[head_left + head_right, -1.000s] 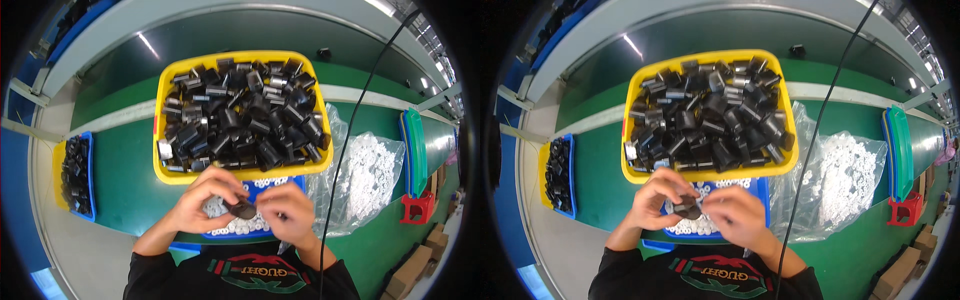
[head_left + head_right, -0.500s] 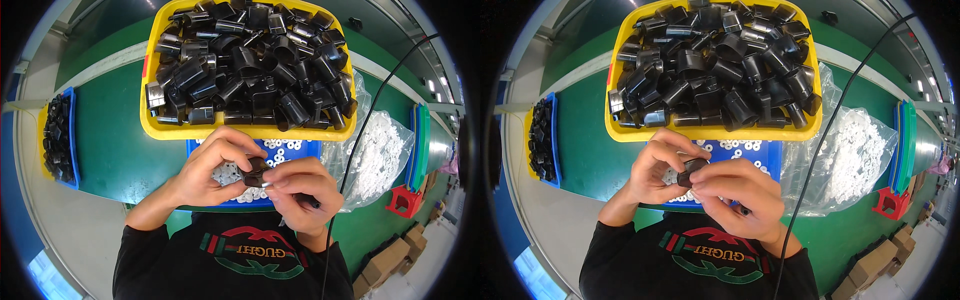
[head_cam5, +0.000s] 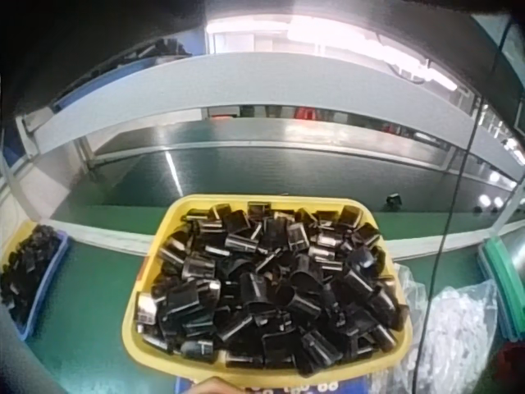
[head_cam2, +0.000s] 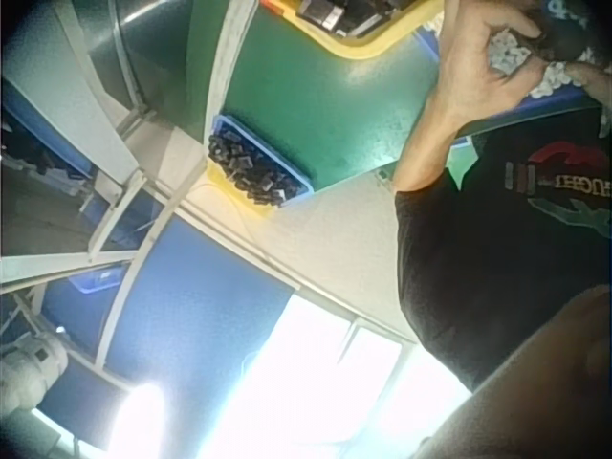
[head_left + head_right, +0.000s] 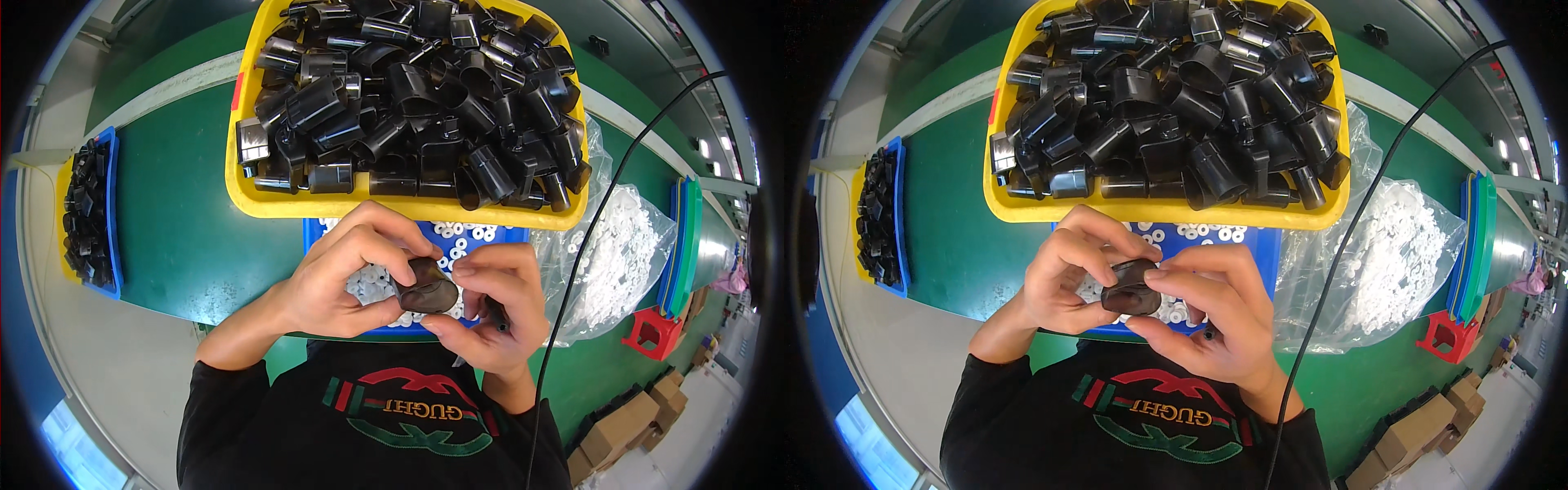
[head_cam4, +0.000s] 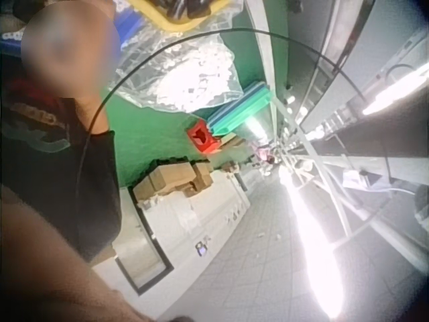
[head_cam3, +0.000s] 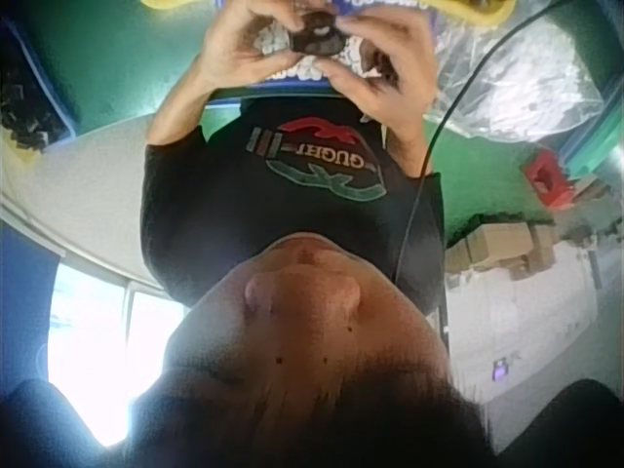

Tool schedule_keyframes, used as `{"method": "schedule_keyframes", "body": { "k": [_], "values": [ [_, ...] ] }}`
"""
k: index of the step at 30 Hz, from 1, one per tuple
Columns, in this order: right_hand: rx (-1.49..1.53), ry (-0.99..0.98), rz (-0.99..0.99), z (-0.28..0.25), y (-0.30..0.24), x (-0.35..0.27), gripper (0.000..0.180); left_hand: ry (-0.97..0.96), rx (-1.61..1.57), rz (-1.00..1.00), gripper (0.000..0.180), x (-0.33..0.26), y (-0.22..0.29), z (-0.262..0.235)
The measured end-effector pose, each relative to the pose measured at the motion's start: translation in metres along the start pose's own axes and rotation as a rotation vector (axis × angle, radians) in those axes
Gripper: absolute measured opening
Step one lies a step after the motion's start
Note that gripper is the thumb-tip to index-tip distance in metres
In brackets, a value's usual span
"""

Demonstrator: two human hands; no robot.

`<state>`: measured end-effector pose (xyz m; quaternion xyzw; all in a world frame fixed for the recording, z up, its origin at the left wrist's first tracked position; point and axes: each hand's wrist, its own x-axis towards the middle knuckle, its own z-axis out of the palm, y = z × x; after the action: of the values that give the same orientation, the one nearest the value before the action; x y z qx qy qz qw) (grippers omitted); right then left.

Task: The person repeatedly picks up black plastic components from a yellow tray and inserts white washers into them using a thin black tool. The person handles the parts one at a time, manipulating the tool to push the washers into place before placing the assembled units back into the tray.

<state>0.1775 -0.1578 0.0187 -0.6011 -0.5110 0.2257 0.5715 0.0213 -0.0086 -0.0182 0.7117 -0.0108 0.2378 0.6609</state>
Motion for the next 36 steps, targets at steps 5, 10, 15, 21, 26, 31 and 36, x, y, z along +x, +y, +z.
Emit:
{"method": "schedule_keyframes", "body": {
  "k": [5, 10, 15, 21, 26, 31, 36],
  "values": [
    [0.027, -0.031, -0.042, 0.005, 0.004, 0.0, 0.043, 0.041, -0.029, -0.007, 0.049, 0.001, -0.004, 0.005],
    [-0.039, -0.062, -0.06, 0.006, -0.001, 0.004, 0.044, 0.034, -0.009, -0.051, 0.06, -0.003, -0.004, 0.008],
    [-0.099, -0.07, -0.128, 0.006, 0.006, 0.002, 0.043, -0.065, -0.017, -0.147, 0.075, -0.003, 0.003, 0.0],
    [-0.047, 0.04, -0.107, 0.004, -0.007, -0.007, 0.048, -0.088, 0.035, -0.013, 0.088, 0.008, 0.007, -0.005],
    [-0.08, 0.013, -0.09, 0.007, -0.006, -0.007, 0.048, -0.091, 0.011, -0.006, 0.091, 0.005, 0.004, -0.006],
    [-0.108, -0.012, -0.119, 0.001, -0.011, -0.011, 0.048, -0.073, 0.066, -0.019, 0.093, 0.006, 0.005, -0.005],
    [-0.107, -0.043, -0.161, 0.006, -0.004, -0.005, 0.046, -0.073, 0.074, -0.044, 0.085, 0.008, 0.009, -0.004]
  ]
}}
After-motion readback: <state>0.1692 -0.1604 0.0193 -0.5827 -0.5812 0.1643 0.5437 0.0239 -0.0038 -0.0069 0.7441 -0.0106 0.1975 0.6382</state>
